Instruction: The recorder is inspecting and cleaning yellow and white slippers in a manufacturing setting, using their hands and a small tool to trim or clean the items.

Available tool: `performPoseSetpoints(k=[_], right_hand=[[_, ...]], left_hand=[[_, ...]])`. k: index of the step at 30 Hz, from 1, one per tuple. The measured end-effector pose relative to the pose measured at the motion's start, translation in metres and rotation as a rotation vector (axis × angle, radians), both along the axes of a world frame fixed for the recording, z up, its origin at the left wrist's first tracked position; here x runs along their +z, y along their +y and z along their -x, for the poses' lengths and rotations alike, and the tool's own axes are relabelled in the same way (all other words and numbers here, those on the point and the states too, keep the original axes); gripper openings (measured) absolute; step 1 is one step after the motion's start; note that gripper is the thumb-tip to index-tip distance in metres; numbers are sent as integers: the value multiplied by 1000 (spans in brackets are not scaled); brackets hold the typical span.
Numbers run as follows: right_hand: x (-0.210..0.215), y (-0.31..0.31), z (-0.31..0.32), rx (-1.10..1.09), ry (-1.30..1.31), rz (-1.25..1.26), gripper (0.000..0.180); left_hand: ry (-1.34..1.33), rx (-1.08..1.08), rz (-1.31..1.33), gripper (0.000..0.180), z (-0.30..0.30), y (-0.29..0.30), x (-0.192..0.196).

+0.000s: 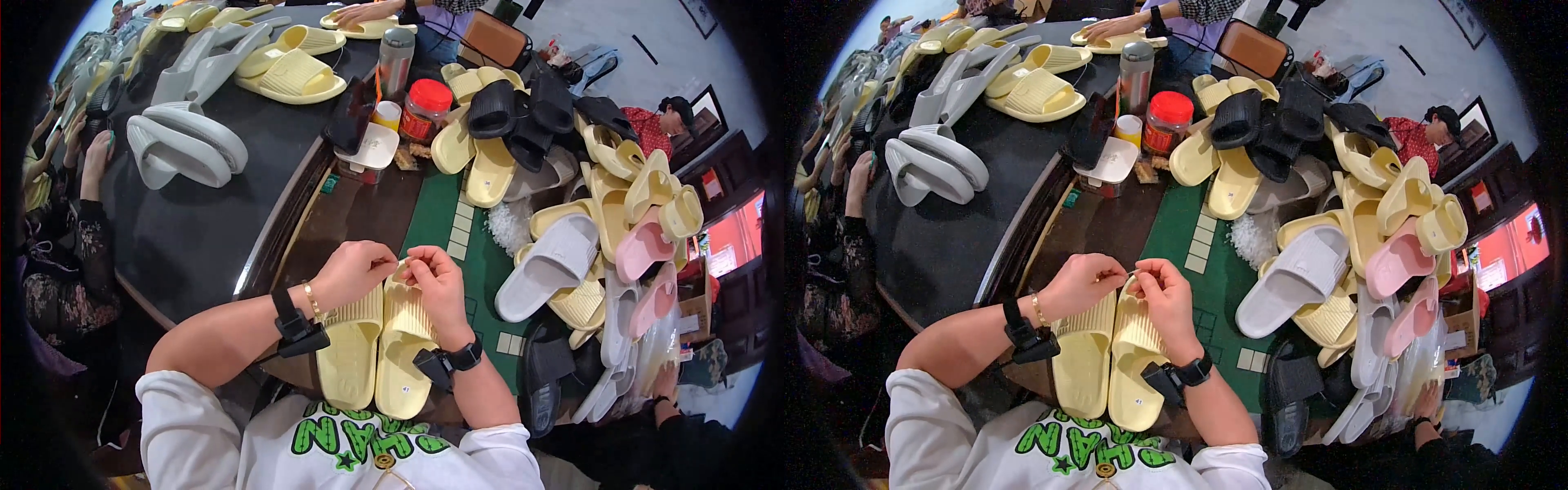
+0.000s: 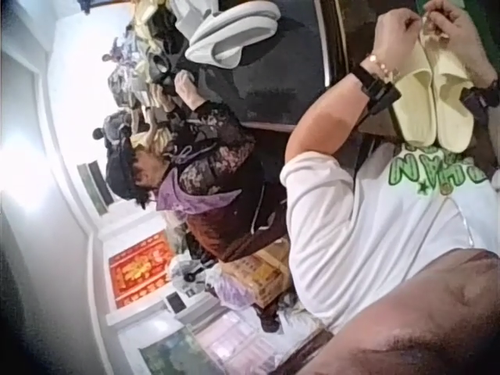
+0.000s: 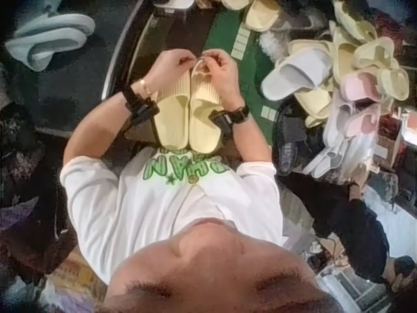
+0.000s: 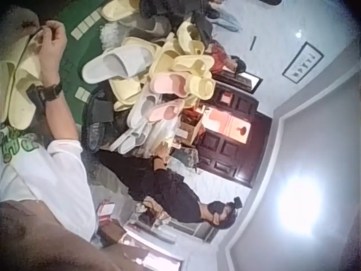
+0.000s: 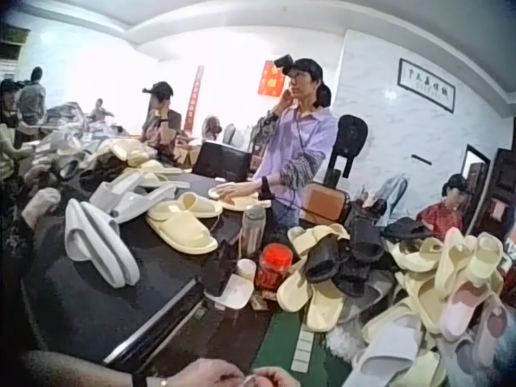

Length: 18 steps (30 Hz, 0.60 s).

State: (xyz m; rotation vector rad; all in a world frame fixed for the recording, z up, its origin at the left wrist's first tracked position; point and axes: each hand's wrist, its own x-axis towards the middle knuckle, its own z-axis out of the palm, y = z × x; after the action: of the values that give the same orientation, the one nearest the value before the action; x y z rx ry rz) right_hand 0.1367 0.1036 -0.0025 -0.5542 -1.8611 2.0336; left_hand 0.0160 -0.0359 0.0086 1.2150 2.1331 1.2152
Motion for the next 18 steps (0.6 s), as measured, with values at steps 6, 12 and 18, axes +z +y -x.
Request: performPoseSetpoints(k=[6,12,18], right_hand=[[-4,2,-1,7,20,59,16],[-8,3,-1,-4,55,70,18],[-6,1,0,3,72,70,23]], left_hand=[[-74,26,-5,15,-3,0,3],[-77,22,-34,15,-4,0,7],[-96,33,-44,14,-3,0,9]])
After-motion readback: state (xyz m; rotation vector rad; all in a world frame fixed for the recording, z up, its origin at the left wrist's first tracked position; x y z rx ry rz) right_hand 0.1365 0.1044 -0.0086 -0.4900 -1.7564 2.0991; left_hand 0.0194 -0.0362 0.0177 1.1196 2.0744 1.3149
